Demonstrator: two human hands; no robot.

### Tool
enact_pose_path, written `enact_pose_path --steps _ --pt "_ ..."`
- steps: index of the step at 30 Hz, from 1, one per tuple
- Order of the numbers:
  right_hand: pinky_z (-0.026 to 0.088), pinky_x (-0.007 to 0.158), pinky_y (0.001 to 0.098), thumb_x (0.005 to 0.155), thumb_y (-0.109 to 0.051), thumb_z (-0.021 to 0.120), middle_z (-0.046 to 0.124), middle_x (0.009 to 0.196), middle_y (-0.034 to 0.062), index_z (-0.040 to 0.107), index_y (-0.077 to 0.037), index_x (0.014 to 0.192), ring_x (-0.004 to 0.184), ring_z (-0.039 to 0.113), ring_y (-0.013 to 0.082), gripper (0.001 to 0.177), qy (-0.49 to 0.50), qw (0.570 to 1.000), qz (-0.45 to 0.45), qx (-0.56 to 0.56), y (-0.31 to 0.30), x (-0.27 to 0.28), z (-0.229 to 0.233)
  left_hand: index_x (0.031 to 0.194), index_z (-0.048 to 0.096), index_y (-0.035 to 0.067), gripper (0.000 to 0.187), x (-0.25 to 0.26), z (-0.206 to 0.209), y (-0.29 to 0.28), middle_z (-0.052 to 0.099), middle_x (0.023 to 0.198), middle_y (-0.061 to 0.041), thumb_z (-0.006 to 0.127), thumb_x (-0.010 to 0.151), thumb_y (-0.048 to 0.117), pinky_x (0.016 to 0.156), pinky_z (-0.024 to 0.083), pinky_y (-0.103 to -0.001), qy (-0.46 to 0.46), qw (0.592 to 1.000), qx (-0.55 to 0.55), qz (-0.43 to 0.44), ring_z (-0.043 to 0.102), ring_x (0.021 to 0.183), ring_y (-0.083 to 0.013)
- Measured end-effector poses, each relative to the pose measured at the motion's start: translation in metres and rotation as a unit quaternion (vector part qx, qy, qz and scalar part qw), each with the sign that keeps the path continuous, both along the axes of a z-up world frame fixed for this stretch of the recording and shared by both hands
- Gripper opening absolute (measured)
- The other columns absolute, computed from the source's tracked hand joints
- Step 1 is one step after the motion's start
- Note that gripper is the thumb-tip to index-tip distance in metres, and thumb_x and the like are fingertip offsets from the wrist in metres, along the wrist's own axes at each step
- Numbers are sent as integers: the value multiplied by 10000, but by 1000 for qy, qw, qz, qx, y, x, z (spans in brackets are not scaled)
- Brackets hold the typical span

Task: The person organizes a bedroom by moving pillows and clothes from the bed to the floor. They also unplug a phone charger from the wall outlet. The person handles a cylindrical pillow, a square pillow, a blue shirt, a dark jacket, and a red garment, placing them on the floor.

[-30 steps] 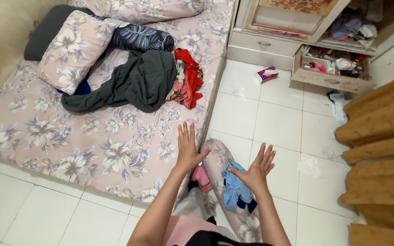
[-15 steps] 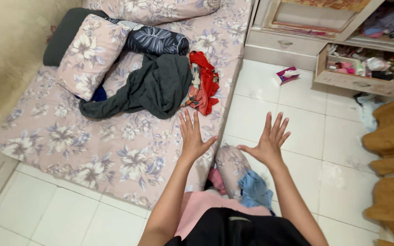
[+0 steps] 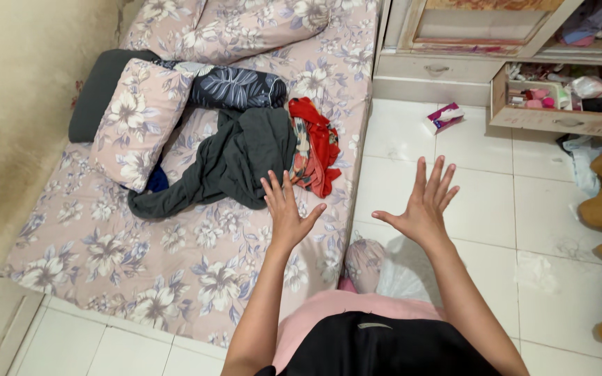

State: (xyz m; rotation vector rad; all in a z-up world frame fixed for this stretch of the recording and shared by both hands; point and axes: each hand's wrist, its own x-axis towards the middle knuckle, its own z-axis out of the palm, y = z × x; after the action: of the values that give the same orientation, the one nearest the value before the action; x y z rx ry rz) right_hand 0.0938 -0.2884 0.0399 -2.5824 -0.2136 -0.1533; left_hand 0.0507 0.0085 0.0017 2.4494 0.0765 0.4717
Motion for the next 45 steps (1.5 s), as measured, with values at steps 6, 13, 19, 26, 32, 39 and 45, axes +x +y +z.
enact_pose_path --steps 6,13,19,26,32,39,45 --pt "-61 1136 796 513 -678 887 -203 1667 291 -77 -74 1635 1509 -263 506 1598 -23 1000 -12 13 -16 46 9 1633 150 30 1191 46 12 -13 -32 1690 -308 749 812 652 1147 92 -756 -12 1000 15 -21 -111 1549 -537" --pt "-69 1127 785 497 -652 911 -192 1659 288 -39 -80 1625 1500 -249 513 1582 -8 1000 28 8 -32 143 8 1633 163 29 1134 124 19 -37 -22 1696 -316 707 855 650 1155 90 -751 -23 1000 18 5 -89 1562 -533" --pt "-42 1139 771 477 -646 906 -159 1661 277 -24 -106 1620 1520 -218 497 1568 -2 998 56 0 -75 243 18 1637 162 40 1120 210 28 -85 -16 1688 -318 685 861 657 1148 75 -751 -25 999 20 36 -84 1548 -543" --pt "-30 1139 771 482 -657 898 -142 1677 265 -36 -111 1624 1527 -200 500 1574 -1 995 100 -3 -134 331 16 1635 192 59 1105 284 44 -153 24 1692 -314 666 861 689 1171 78 -730 -54 992 89 69 -33 1563 -524" --pt "-9 1145 784 516 -665 889 -144 1685 274 -43 -87 1637 1536 -183 520 1568 -1 991 133 10 -155 369 5 1641 208 60 1099 305 45 -181 34 1691 -311 655 870 703 1181 76 -733 -23 991 102 79 -15 1568 -515" --pt "18 1151 791 557 -646 905 -146 1692 285 -52 -81 1647 1543 -179 537 1557 6 990 141 24 -164 402 3 1645 210 65 1082 330 32 -171 48 1705 -289 640 884 703 1199 77 -724 -7 985 143 99 5 1582 -502" --pt "2 1153 778 537 -624 919 -159 1683 281 -58 -93 1641 1535 -203 524 1566 22 990 138 12 -157 459 6 1637 231 61 1086 389 15 -163 26 1692 -301 629 872 721 1190 77 -727 -10 985 133 108 0 1566 -508"
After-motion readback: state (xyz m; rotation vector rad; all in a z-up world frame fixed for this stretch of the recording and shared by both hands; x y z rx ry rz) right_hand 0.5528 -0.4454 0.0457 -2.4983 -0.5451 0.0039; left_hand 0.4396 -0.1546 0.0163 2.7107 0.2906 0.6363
